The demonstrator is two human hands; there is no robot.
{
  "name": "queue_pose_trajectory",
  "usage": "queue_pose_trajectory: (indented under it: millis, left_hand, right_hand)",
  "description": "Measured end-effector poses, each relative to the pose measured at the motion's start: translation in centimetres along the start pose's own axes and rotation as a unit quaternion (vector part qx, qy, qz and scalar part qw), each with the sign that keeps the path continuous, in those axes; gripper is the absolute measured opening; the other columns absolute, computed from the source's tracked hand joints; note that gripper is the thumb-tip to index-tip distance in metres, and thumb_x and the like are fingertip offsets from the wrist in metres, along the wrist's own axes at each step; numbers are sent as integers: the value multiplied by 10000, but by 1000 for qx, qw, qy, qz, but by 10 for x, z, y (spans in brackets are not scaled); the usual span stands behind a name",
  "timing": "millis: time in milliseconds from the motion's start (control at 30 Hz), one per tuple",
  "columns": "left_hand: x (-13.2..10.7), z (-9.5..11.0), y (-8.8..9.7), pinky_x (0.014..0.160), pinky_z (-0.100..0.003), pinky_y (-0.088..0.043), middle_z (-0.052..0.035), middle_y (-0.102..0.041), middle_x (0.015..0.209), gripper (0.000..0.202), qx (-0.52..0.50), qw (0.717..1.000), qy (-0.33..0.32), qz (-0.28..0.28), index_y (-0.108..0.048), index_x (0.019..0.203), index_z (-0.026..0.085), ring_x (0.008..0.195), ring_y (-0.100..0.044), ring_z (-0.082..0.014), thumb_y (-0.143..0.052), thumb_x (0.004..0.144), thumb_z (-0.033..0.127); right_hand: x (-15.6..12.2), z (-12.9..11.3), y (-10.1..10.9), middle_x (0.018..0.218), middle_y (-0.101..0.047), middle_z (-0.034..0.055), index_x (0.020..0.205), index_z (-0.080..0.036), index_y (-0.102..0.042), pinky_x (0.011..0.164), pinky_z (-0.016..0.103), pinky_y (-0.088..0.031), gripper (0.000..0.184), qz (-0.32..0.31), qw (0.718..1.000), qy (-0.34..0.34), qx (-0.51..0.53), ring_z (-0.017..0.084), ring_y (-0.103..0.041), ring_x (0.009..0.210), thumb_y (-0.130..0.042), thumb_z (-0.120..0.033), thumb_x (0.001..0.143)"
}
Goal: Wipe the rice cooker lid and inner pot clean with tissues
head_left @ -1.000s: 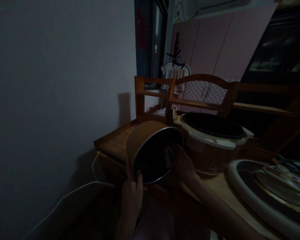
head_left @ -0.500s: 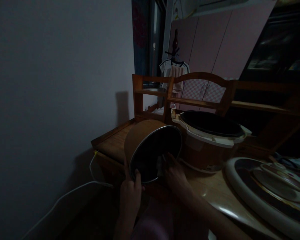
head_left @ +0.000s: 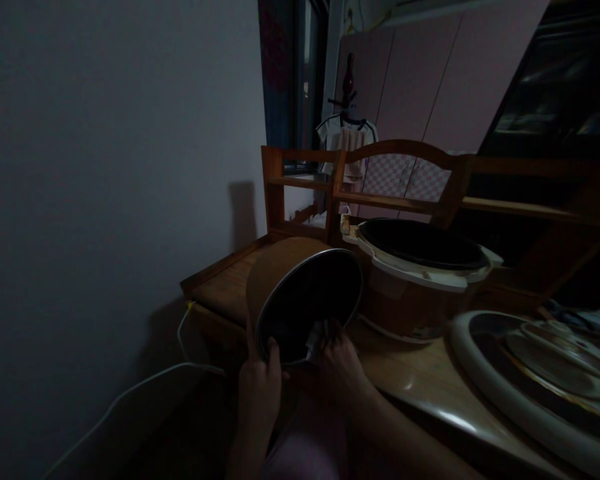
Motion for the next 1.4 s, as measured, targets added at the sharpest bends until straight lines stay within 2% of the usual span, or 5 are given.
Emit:
queue_pose_trajectory:
  millis: [600,867,1000,1233,1400]
  left_hand:
    - [-1,6,2,603,-318,-502,-127,-716,788,363,28,999,-29,33,-592,1193,90,611,-661,-228,-436,910,255]
    - [-4,-5,-11,661,-335,-514,-156,-712,841,372,94,992,-80,29,-594,1197,63,660,-667,-240,-431,870,135]
    - [-4,-6,-14,649,-335,-513,-148,-707,805,386,134,985,-100,46,-600,1196,63,639,-653,-239,-424,857,117]
    - [-7,-10,-20,655,-341,-517,-193,-716,934,412,183,975,-116,47,-583,1230,55,674,-662,-250,-416,857,112]
    - [-5,-16,-25,690,-358,-525,-202,-712,958,442,194,971,-130,43,-573,1249,50,755,-678,-271,-409,840,93]
  right_hand:
    - [-12,8,-4,1249,-615,265,1306,-5,-539,1044,496,-401,473,7,1000,21,20,331,-586,1161,-543,-150,855]
    - [-9,1,0,1152,-665,221,1144,-46,-646,974,439,-423,333,5,994,53,95,299,-600,1078,-589,-238,877]
    - [-6,5,10,940,-706,139,976,-125,-696,829,396,-469,307,-29,987,71,140,271,-625,917,-539,-384,927]
    - [-4,17,20,836,-688,104,852,-156,-689,727,327,-439,222,-70,984,66,149,227,-617,847,-510,-255,937]
    - [-3,14,16,841,-686,110,853,-149,-685,710,335,-432,267,-77,984,68,148,229,-612,816,-503,-319,950]
Point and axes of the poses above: each hand's wrist, its own x-axis towards the middle knuckle, its own y-axis out of the back of the hand, z = x × y, the point moved 6 cm from there along x, towards the middle knuckle
